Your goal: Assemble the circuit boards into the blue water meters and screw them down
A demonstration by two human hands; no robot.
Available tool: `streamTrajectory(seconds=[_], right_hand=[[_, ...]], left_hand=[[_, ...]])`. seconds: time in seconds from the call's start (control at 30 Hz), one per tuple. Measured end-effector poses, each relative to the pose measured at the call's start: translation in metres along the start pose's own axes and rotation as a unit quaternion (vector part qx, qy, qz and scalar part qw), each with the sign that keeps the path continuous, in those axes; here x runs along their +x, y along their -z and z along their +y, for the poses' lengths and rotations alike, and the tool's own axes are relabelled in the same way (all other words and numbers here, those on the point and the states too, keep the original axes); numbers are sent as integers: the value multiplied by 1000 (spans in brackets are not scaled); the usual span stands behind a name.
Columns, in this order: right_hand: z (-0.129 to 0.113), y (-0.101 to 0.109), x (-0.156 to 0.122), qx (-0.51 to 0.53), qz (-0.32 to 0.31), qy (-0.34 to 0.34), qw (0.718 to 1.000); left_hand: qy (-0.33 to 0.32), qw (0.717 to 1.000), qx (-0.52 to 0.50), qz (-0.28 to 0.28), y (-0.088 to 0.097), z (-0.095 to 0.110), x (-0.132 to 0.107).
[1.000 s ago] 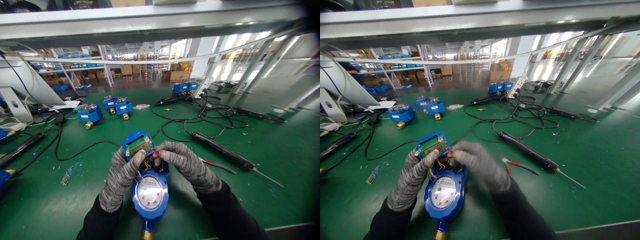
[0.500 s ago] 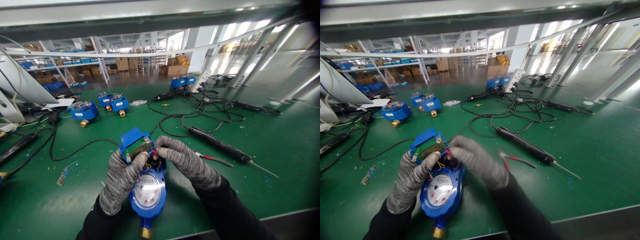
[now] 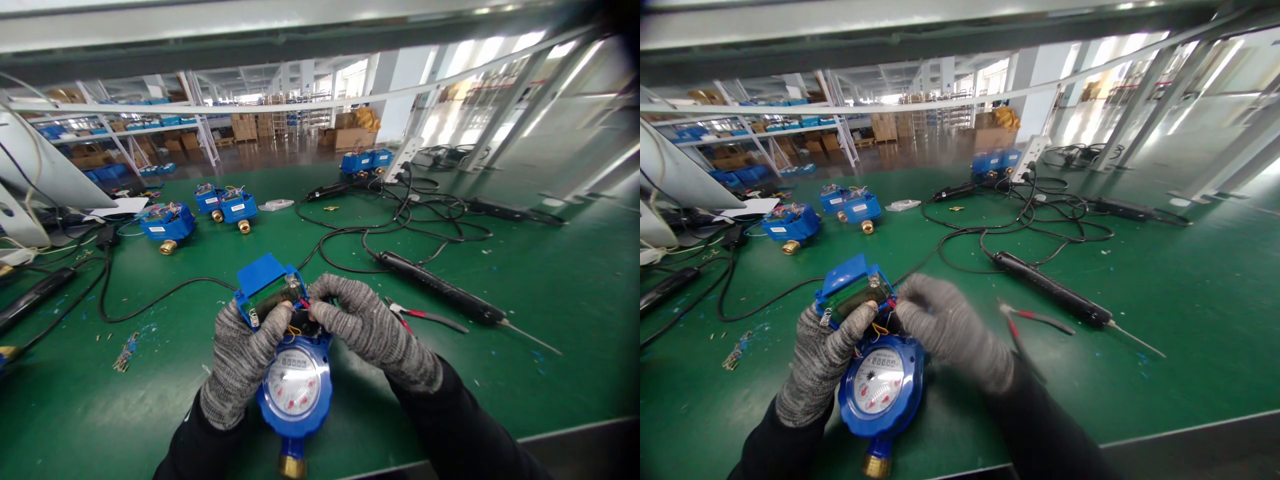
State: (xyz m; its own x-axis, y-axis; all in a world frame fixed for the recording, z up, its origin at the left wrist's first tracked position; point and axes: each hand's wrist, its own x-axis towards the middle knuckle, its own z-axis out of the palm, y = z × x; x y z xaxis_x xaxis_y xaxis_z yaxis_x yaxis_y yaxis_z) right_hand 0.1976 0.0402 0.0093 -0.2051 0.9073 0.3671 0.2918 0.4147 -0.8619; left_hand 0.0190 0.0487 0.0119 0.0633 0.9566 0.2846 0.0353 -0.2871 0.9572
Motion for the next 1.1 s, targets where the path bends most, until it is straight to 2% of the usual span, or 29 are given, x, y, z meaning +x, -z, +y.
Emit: streamTrajectory(seconds=[0.1, 0.2, 0.43, 0.6, 0.77, 1.1], right_hand=[[3, 1, 0, 83, -45, -40, 995], [7, 1, 0, 108, -56, -51, 991], [6, 3, -2, -9, -20, 11, 1000], [8, 7, -2, -30, -30, 3, 999], [14, 7, 1, -61, -25, 42, 997], [23, 8, 1, 112, -49, -17, 992]], left_hand=[[-1, 1000, -1, 2, -1, 0, -1], [-2, 1000, -1, 7, -3, 1, -3], [-8, 1000, 24, 1, -5, 0, -4], [-22, 998, 53, 0, -3, -7, -5], [-9, 1000, 23, 7, -4, -5, -3], [23, 997, -55, -40, -3, 2, 1]])
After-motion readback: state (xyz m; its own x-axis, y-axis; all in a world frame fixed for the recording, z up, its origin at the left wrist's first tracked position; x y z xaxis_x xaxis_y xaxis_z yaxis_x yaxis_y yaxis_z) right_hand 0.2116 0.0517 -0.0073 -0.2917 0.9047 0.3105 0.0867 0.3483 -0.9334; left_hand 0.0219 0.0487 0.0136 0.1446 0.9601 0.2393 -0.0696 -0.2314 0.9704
